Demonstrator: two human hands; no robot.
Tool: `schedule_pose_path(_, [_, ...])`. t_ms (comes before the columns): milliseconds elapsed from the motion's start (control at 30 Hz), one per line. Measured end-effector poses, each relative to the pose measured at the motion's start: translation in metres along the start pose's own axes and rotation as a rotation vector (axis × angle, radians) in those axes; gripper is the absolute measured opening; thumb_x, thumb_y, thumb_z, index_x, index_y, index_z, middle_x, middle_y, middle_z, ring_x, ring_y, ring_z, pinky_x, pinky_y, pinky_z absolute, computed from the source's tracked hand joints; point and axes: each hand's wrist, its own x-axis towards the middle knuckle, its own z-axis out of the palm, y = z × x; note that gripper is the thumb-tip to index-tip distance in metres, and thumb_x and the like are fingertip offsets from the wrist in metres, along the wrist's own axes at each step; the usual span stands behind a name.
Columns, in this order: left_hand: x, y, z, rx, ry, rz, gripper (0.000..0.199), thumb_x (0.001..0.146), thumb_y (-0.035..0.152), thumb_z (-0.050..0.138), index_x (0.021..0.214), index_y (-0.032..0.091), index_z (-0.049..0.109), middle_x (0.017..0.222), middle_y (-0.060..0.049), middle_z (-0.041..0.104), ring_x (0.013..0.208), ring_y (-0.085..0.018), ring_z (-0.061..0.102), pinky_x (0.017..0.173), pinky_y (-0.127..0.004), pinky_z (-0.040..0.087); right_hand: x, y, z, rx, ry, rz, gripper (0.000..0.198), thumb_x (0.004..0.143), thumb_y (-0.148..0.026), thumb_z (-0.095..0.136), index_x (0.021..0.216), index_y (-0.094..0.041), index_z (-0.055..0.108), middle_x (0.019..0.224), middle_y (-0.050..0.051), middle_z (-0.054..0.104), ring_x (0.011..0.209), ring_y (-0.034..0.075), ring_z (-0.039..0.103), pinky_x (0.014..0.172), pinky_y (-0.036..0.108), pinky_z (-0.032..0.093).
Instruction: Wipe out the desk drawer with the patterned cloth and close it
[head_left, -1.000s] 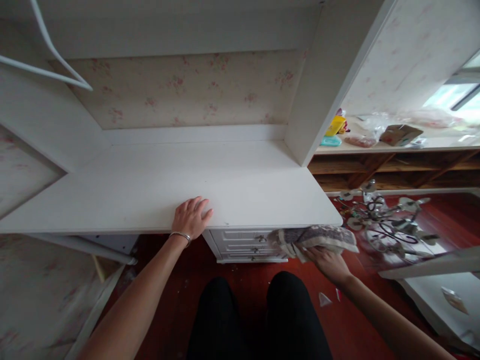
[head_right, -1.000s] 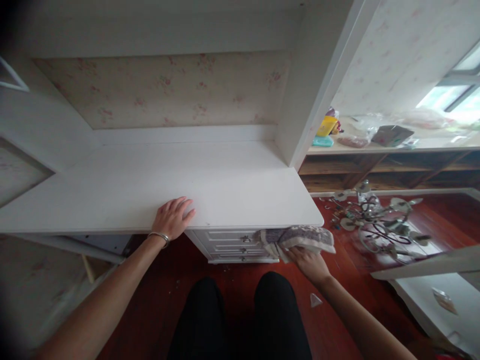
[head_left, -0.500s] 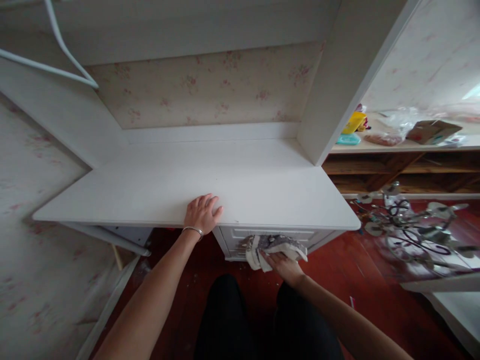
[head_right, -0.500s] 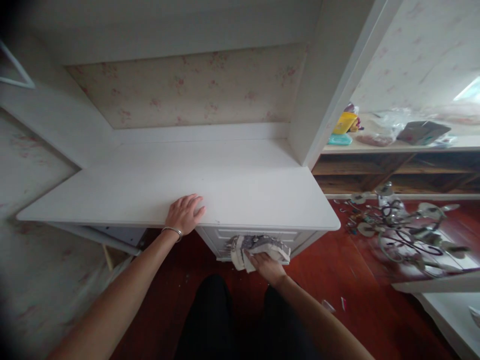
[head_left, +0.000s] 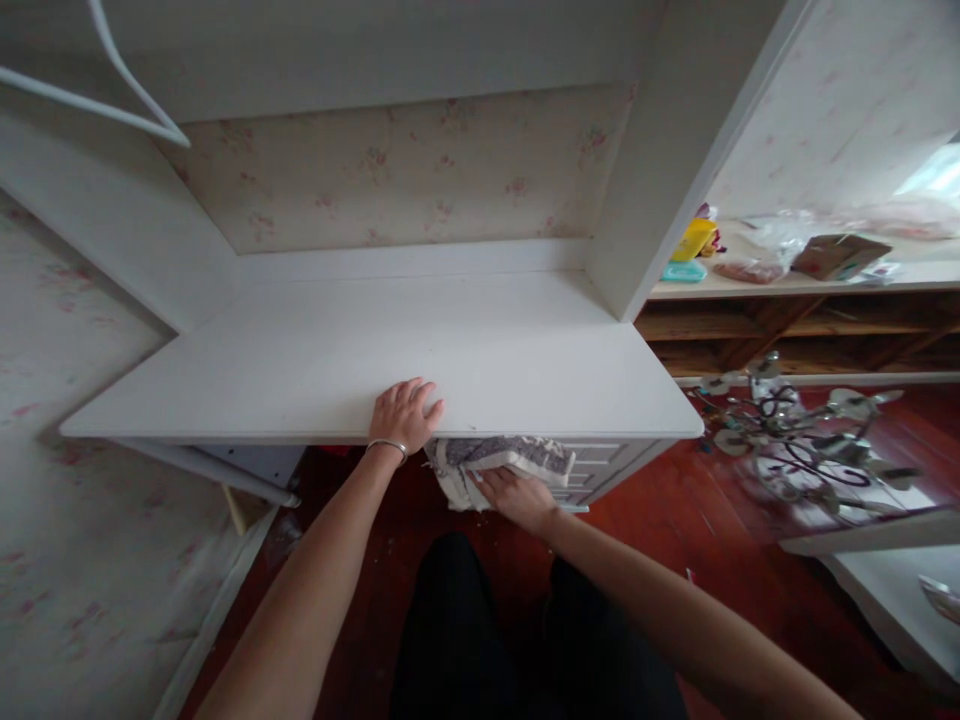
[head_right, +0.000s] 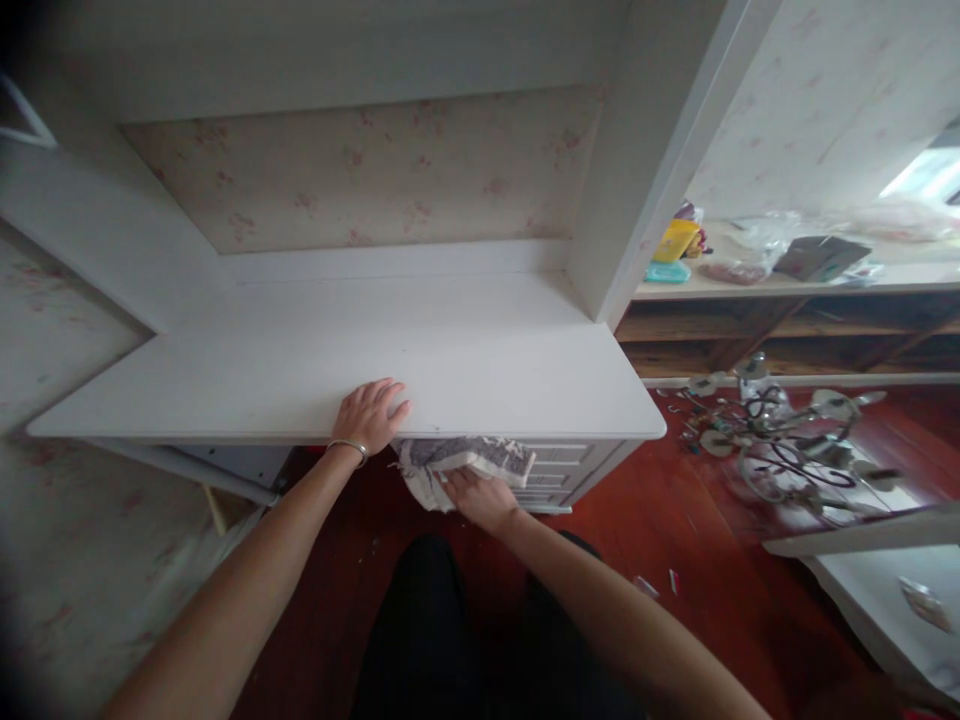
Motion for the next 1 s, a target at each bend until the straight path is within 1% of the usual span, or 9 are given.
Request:
schedule_pose_path(100, [0.000, 0.001, 0.001, -0.013, 0.001, -0.001, 0.043, 0.091, 0.053, 0.038, 0.124, 0.032, 0.055, 0.135, -0.001, 0.052, 0.121, -0.025, 0.044, 0.102, -0.043, 0.036, -0.035, 0.025, -0.015, -0.064, -0.095, 0.052, 0.055, 0.089, -0.002, 0.043, 0.142, -0.018, 0.042, 0.111, 0.011, 0.065, 0.092, 0.022, 0.062, 0.074, 0.032, 0.052])
schedule_pose_path(167, [0.000, 0.002, 0.002, -0.026, -0.004, -0.005, 0.044, 0.091, 0.053, 0.037, 0.125, 0.032, 0.055, 0.136, -0.002, 0.051, 0.121, -0.026, 0.044, 0.102, -0.044, 0.035, -0.062, 0.043, -0.021, -0.097, -0.116, 0.070, 0.057, 0.088, -0.001, 0.043, 0.143, -0.018, 0.041, 0.112, 0.012, 0.065, 0.095, 0.024, 0.062, 0.079, 0.034, 0.051])
schedule_pose_path(267, [-0.001, 0.003, 0.002, -0.044, -0.027, -0.014, 0.044, 0.091, 0.053, 0.036, 0.126, 0.032, 0.054, 0.137, -0.002, 0.050, 0.122, -0.026, 0.042, 0.103, -0.044, 0.033, -0.103, 0.069, -0.025, -0.160, -0.147, 0.122, 0.060, 0.086, 0.000, 0.043, 0.144, -0.015, 0.039, 0.111, 0.013, 0.066, 0.094, 0.025, 0.063, 0.079, 0.035, 0.050])
schedule_pose_path(433, [-0.001, 0.005, 0.000, -0.060, -0.053, -0.028, 0.045, 0.091, 0.053, 0.035, 0.127, 0.032, 0.053, 0.138, -0.002, 0.049, 0.123, -0.027, 0.040, 0.103, -0.045, 0.032, -0.159, 0.103, -0.018, -0.268, -0.214, 0.243, 0.056, 0.087, -0.001, 0.041, 0.139, -0.021, 0.047, 0.112, 0.012, 0.067, 0.082, 0.022, 0.066, 0.067, 0.033, 0.049])
schedule_pose_path(533, [-0.001, 0.006, 0.000, -0.069, -0.061, -0.026, 0.047, 0.092, 0.053, 0.032, 0.128, 0.031, 0.052, 0.139, -0.002, 0.047, 0.125, -0.027, 0.039, 0.105, -0.045, 0.030, -0.174, 0.112, -0.008, -0.276, -0.241, 0.234, 0.053, 0.088, -0.001, 0.040, 0.137, -0.019, 0.051, 0.113, 0.012, 0.067, 0.087, 0.024, 0.065, 0.068, 0.035, 0.048])
schedule_pose_path(633, [-0.001, 0.007, 0.000, -0.085, -0.077, -0.035, 0.047, 0.092, 0.052, 0.032, 0.129, 0.032, 0.051, 0.140, -0.003, 0.046, 0.126, -0.027, 0.037, 0.105, -0.045, 0.029, -0.177, 0.113, 0.007, -0.225, -0.295, 0.221, 0.049, 0.089, -0.002, 0.038, 0.132, -0.018, 0.055, 0.113, 0.012, 0.067, 0.097, 0.026, 0.062, 0.074, 0.037, 0.048])
schedule_pose_path(800, [-0.001, 0.007, 0.000, -0.095, -0.071, -0.046, 0.045, 0.091, 0.051, 0.035, 0.129, 0.032, 0.052, 0.139, -0.002, 0.046, 0.125, -0.028, 0.038, 0.105, -0.047, 0.029, -0.161, 0.098, 0.040, -0.043, -0.399, 0.331, 0.053, 0.088, 0.000, 0.035, 0.133, -0.021, 0.055, 0.115, 0.012, 0.066, 0.105, 0.025, 0.059, 0.081, 0.038, 0.048])
schedule_pose_path(933, [-0.001, 0.006, 0.000, -0.090, -0.059, -0.043, 0.043, 0.091, 0.051, 0.036, 0.127, 0.033, 0.052, 0.138, -0.002, 0.048, 0.124, -0.028, 0.039, 0.104, -0.047, 0.030, -0.122, 0.065, 0.060, 0.113, -0.319, 0.279, 0.058, 0.084, 0.000, 0.040, 0.138, -0.021, 0.049, 0.120, 0.012, 0.063, 0.112, 0.023, 0.057, 0.091, 0.037, 0.047])
schedule_pose_path(1000, [-0.001, 0.006, 0.001, -0.083, -0.050, -0.039, 0.043, 0.091, 0.051, 0.037, 0.126, 0.032, 0.053, 0.137, -0.001, 0.048, 0.123, -0.028, 0.039, 0.104, -0.046, 0.031, -0.092, 0.041, 0.066, 0.138, -0.295, 0.248, 0.062, 0.085, 0.000, 0.040, 0.143, -0.022, 0.042, 0.121, 0.012, 0.062, 0.108, 0.022, 0.059, 0.088, 0.034, 0.049])
